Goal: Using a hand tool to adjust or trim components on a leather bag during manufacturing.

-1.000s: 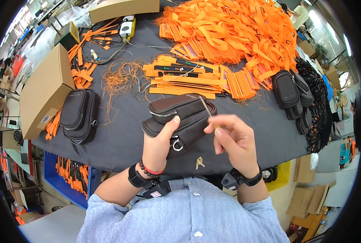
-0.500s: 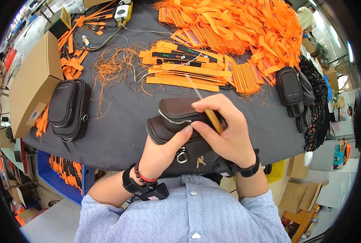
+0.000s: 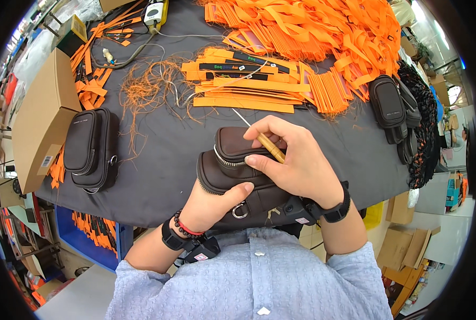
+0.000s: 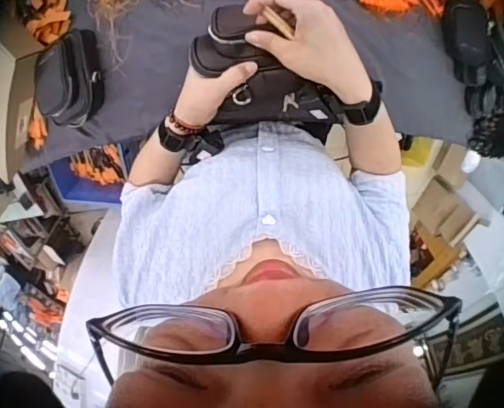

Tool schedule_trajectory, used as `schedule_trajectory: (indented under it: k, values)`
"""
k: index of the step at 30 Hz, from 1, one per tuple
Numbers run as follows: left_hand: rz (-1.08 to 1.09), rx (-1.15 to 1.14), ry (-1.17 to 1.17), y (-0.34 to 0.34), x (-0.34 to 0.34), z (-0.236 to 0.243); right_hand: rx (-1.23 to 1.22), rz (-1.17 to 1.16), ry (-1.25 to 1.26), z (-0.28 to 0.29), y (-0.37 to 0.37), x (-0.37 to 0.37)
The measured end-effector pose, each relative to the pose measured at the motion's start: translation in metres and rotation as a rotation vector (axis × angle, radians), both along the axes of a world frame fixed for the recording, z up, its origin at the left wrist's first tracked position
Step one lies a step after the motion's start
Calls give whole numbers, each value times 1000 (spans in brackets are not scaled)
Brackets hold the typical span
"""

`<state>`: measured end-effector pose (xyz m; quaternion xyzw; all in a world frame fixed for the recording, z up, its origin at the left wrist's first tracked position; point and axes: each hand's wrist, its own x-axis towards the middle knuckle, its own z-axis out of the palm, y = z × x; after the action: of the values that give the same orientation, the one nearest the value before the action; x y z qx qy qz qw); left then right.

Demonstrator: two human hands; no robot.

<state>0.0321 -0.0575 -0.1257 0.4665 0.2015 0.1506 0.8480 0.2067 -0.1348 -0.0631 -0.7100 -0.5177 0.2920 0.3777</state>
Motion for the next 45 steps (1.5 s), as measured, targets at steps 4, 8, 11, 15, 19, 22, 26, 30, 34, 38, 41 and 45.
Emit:
schedule_trajectory:
  k: [4,8,11,15,19,22,26,30,34,38,41,45]
  values:
    - [-10,12,24,0,0,2,-29,-17,22,1,-1,-1]
    - [-21,49,21,0,-1,2,-3,-26,32,-1,-3,-1]
    - [-23,79,17,-1,-1,0,32,-53,50,-3,-6,-3]
    - [-31,94,15,-2,-3,-5,40,-54,56,-5,-9,-2]
    - [-35,120,55,-2,-3,0,30,-50,73,-4,-8,-1]
    - [-40,113,54,-1,-3,0,-10,-24,97,-3,-9,3]
    - [-36,88,15,-2,-2,-4,-64,-52,175,0,-7,6]
    - [-38,74,13,-1,-1,-4,-60,-46,210,-4,-7,8]
    - [-26,65,-11,-3,-1,-4,-50,-41,238,-6,-7,8]
    - [-23,59,-7,-5,-4,-5,-47,-43,246,-6,-9,6]
    - [-22,52,-7,-6,-6,-7,-27,-49,252,-7,-10,5]
    - [-38,-67,9,0,-5,-6,-43,-80,223,-13,-11,5]
